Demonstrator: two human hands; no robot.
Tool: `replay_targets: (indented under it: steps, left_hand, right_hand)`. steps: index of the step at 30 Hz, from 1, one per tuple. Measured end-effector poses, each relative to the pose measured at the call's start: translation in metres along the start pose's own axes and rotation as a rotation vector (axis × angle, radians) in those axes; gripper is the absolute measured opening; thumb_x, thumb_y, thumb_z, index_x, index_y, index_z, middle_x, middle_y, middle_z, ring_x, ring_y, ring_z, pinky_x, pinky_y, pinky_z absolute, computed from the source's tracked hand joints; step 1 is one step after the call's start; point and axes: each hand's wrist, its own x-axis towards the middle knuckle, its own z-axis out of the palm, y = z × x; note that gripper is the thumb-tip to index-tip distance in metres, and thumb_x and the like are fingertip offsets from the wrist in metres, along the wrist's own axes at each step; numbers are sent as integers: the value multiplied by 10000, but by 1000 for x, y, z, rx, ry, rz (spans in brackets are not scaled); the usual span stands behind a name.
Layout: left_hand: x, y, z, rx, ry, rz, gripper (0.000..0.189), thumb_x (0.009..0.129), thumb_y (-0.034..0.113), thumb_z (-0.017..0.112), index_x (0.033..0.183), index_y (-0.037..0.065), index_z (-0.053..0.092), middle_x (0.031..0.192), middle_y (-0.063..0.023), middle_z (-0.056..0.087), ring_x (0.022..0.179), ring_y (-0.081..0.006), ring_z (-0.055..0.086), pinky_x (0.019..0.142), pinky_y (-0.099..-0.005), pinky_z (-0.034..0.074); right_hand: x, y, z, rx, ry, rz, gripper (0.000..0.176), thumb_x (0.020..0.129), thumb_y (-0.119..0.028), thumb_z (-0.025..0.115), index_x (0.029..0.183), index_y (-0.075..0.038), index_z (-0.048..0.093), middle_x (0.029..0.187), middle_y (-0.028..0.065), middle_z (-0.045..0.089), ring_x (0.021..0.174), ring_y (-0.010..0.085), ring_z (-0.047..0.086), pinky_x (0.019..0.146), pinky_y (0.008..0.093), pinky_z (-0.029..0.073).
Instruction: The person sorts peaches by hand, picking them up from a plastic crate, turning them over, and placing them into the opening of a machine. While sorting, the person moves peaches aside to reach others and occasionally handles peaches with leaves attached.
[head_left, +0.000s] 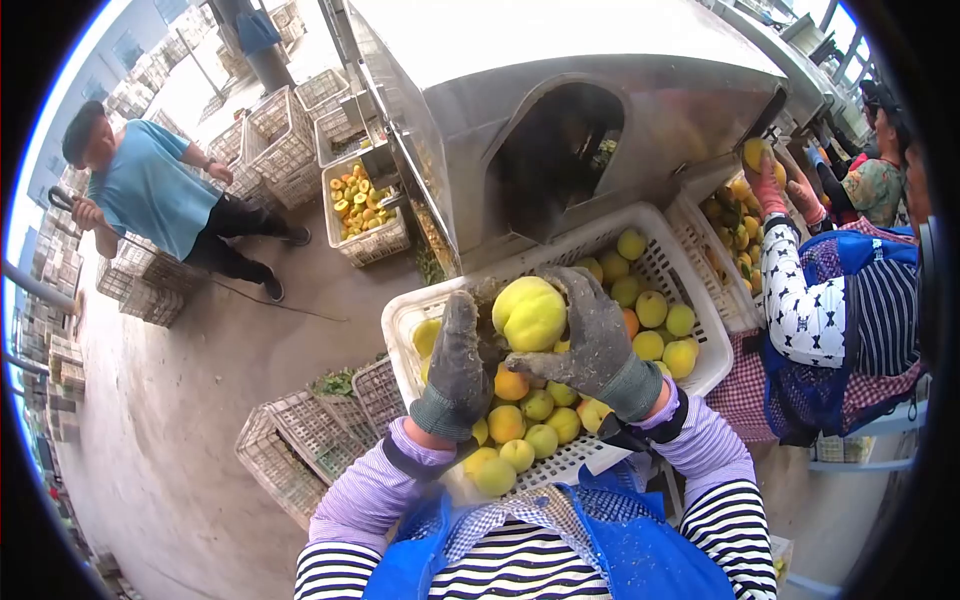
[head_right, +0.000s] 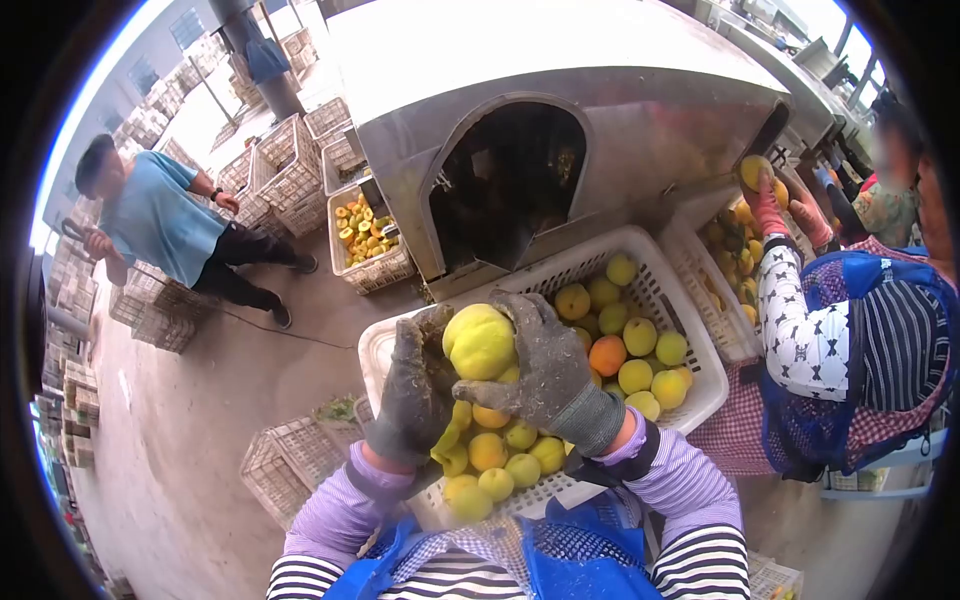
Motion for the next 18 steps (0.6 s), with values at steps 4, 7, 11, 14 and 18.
replay_targets:
  steps: [4, 7, 11, 14, 18]
  left_hand:
    - [1, -14, -8, 282, -28, -20, 553, 1019, 351, 530, 1433, 6, 404, 1364, -156, 525, 1219, -253, 561, 1044, -358, 459]
    - [2, -12, -13, 158, 1, -134, 488, 1019, 355, 525, 1380, 36, 447, 1296, -131, 555, 1164, -225, 590, 976, -330, 501]
    - [2, -16, -14, 337, 75, -240, 651, 1010, 491, 471, 1452, 22, 375, 1253, -129, 602, 1097, -209, 624, 877, -348, 543]
    - [5, -6, 8, 231, 67, -126, 652, 1013, 526, 448, 1425, 21, 420, 1206, -126, 623, 1039, -204, 649, 824, -344, 562]
    - [9, 1, 8, 417, 39, -34, 697, 1014, 567, 413, 1444, 19, 405, 1222, -136, 612, 1018, -209, 658, 798, -333, 566]
  right_hand:
    - [-3, 7, -14, 36, -155, 69, 943, 635, -474, 892, 1365, -21, 502, 1273, 205, 560, 1040, 348, 643, 882, 411, 535]
    - [-8, 1, -16, -54, -88, 27, 960, 617, -468, 900, 1354, 1, 501, 1284, 202, 554, 1033, 349, 645, 880, 407, 537]
    - [-14, -3, -3, -248, 31, -189, 981, 614, -457, 898, 1366, 16, 483, 1295, 211, 541, 1074, 360, 630, 891, 405, 535]
    - [-10, -2, -2, -152, 55, -115, 970, 627, -454, 893, 1365, 21, 481, 1286, 224, 537, 1112, 382, 606, 913, 411, 527]
    - [-6, -9, -5, -67, 82, -63, 926, 637, -400, 888, 1366, 7, 487, 1265, 217, 541, 1152, 420, 564, 961, 430, 501]
